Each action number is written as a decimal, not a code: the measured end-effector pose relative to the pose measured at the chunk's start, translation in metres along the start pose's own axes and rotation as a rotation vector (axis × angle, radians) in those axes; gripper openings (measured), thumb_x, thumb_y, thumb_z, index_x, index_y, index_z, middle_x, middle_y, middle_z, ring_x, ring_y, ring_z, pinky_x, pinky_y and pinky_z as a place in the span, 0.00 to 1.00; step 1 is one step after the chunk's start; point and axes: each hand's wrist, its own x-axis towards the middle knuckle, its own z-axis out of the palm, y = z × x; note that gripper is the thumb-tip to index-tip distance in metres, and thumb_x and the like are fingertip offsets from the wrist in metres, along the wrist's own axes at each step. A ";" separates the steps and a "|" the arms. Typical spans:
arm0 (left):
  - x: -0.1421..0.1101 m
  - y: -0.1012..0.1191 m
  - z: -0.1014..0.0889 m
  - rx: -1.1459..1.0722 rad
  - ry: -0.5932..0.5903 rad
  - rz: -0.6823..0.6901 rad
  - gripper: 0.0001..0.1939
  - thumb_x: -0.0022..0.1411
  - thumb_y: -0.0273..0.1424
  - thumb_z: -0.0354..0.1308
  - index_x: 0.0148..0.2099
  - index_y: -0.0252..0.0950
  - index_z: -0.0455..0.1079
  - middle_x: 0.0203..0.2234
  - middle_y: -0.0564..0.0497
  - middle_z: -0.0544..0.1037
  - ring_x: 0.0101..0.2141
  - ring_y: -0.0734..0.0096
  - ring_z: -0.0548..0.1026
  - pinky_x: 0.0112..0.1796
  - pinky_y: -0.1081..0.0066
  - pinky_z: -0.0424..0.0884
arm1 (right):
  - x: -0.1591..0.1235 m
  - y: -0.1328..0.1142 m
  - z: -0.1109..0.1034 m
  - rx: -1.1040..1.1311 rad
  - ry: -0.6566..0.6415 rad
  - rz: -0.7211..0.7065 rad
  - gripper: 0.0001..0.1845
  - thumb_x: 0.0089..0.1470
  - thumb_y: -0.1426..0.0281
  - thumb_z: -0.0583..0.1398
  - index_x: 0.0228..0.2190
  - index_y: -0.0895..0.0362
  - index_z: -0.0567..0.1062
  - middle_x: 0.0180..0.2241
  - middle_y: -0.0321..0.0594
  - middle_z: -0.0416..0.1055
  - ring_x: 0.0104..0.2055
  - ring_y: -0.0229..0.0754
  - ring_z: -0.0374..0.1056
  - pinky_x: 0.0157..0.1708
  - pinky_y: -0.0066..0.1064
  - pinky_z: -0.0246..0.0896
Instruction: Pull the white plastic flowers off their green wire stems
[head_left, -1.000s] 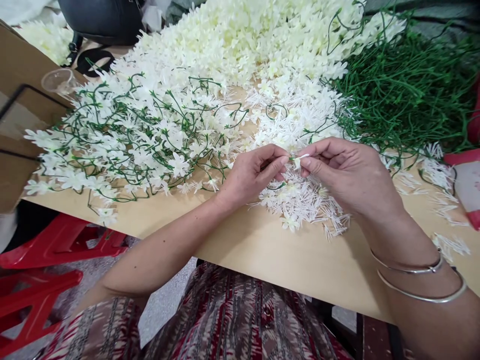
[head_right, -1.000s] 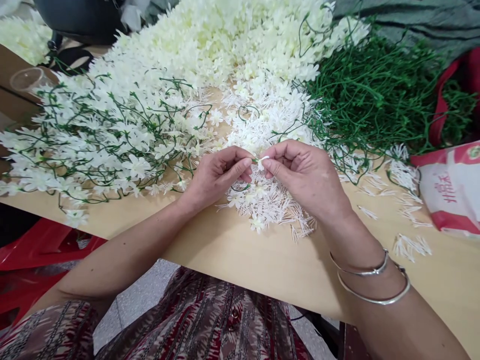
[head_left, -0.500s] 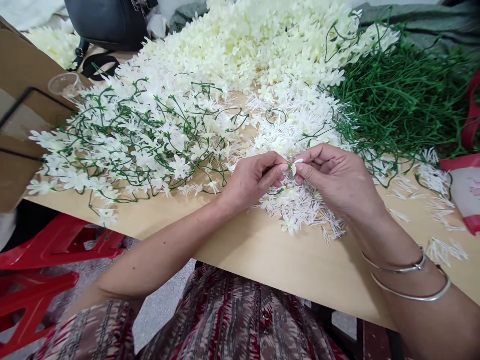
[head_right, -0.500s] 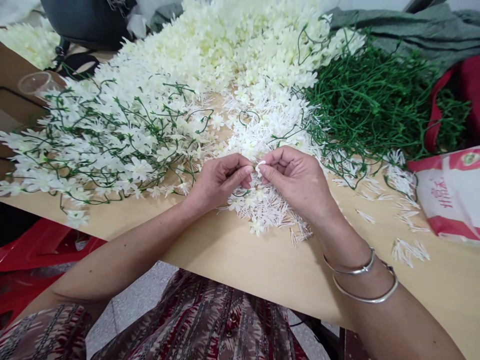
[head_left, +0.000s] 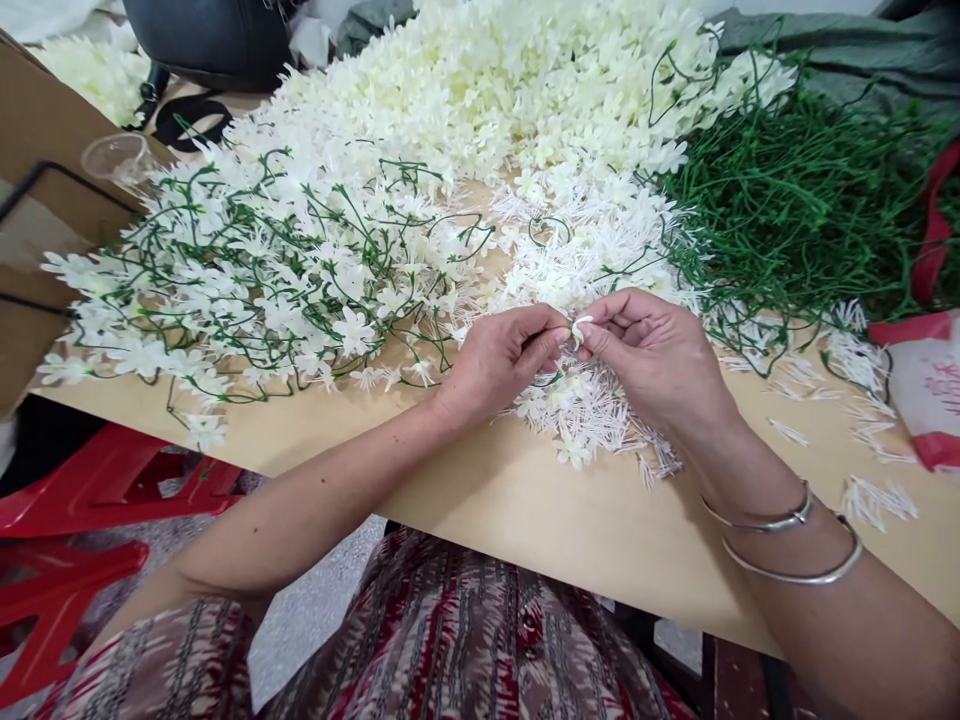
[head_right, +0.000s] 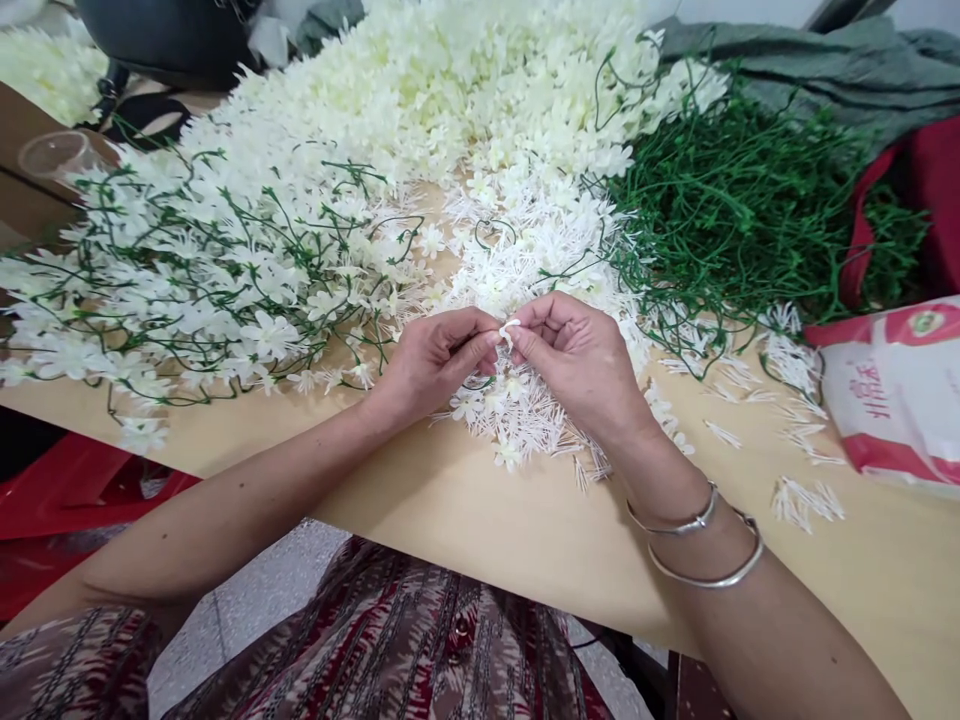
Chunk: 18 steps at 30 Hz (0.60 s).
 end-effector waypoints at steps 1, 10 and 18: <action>0.000 0.001 0.001 0.002 0.002 0.009 0.11 0.72 0.33 0.55 0.36 0.36 0.72 0.25 0.54 0.78 0.27 0.76 0.78 0.31 0.75 0.72 | 0.001 0.001 -0.001 0.007 -0.011 -0.001 0.08 0.54 0.64 0.69 0.31 0.50 0.74 0.25 0.33 0.70 0.27 0.40 0.70 0.30 0.35 0.69; 0.000 -0.002 0.009 -0.142 0.100 -0.039 0.12 0.74 0.37 0.53 0.39 0.36 0.69 0.30 0.52 0.80 0.27 0.76 0.79 0.31 0.74 0.74 | -0.002 -0.012 -0.009 0.070 0.091 -0.130 0.10 0.57 0.64 0.67 0.41 0.48 0.74 0.38 0.37 0.74 0.38 0.40 0.72 0.44 0.37 0.73; 0.000 -0.004 0.007 -0.180 0.087 -0.075 0.14 0.74 0.40 0.54 0.40 0.36 0.70 0.31 0.52 0.81 0.28 0.76 0.80 0.30 0.75 0.74 | -0.009 -0.015 -0.001 -0.400 0.197 -0.502 0.05 0.58 0.73 0.66 0.36 0.50 0.80 0.41 0.42 0.76 0.47 0.47 0.73 0.52 0.46 0.69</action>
